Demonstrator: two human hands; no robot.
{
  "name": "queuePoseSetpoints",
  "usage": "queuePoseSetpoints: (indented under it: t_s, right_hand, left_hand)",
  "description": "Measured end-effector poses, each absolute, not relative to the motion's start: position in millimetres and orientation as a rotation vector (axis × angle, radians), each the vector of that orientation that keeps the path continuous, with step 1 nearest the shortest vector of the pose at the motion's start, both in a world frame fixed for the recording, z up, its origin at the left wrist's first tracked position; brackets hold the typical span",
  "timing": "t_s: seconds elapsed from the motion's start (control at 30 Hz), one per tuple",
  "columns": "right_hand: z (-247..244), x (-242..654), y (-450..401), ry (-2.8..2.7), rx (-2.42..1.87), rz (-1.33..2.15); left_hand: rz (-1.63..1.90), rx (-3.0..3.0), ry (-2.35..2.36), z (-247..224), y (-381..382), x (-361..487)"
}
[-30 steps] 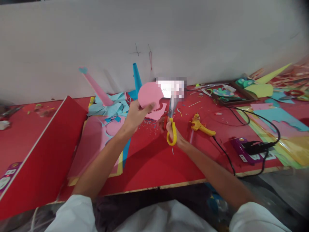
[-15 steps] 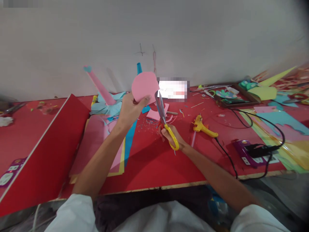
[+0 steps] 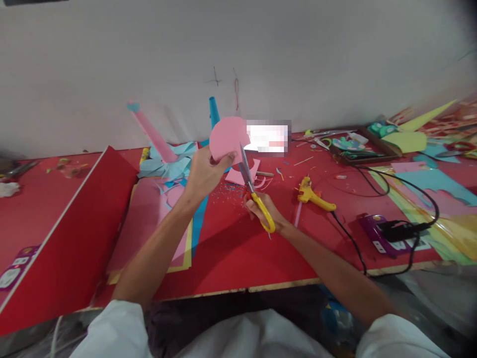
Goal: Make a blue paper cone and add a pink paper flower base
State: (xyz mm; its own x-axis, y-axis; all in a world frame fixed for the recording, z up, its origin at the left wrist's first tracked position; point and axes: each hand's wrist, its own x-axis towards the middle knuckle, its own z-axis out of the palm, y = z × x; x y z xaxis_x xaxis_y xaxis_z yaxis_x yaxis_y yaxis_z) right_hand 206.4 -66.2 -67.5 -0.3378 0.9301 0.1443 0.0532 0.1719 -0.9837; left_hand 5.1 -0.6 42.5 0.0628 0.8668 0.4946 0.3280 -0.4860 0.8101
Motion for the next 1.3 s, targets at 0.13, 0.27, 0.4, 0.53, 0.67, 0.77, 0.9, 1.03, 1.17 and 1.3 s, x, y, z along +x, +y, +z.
queuePoseSetpoints:
  t_s: [0.13,0.27,0.4,0.53,0.67,0.77,0.9,1.03,1.17,1.3]
  right_hand:
    - [-66,207,-67,-1.594,-0.967,1.269]
    - [-68,207,-66,-1.602,-0.975,1.244]
    - [-73,207,-66,-1.589,-0.982,1.236]
    - [-75,207,-66,-1.594,-0.985,1.22]
    - [-75,206,-66,-1.593,-0.989,1.193]
    - [-76,205,-66,-1.578,-0.968,1.205]
    - [-79,204,-67,-1.549,-0.933,1.237]
    - [-80,203,-67,-1.525,-0.92,1.256]
    - [-78,203,-68,-1.517,-0.913,1.256]
    - [-76,202,-69,-1.502,-0.907,1.27]
  left_hand:
    - [1.419,1.88,1.213,43,-3,7]
    - [1.384,1.885,1.226,46,-5,9]
    - [1.405,1.874,1.21,46,-6,11]
    - [1.418,1.878,1.243,43,-7,11]
    - [1.404,1.844,1.252,44,-10,13]
    - [1.409,1.777,1.21,44,-11,16]
    - [1.435,1.691,1.13,43,-11,19]
    - [1.441,1.626,1.091,41,-10,20]
    - [1.444,1.568,1.087,39,-10,21]
    - [1.455,1.538,1.074,39,-10,22]
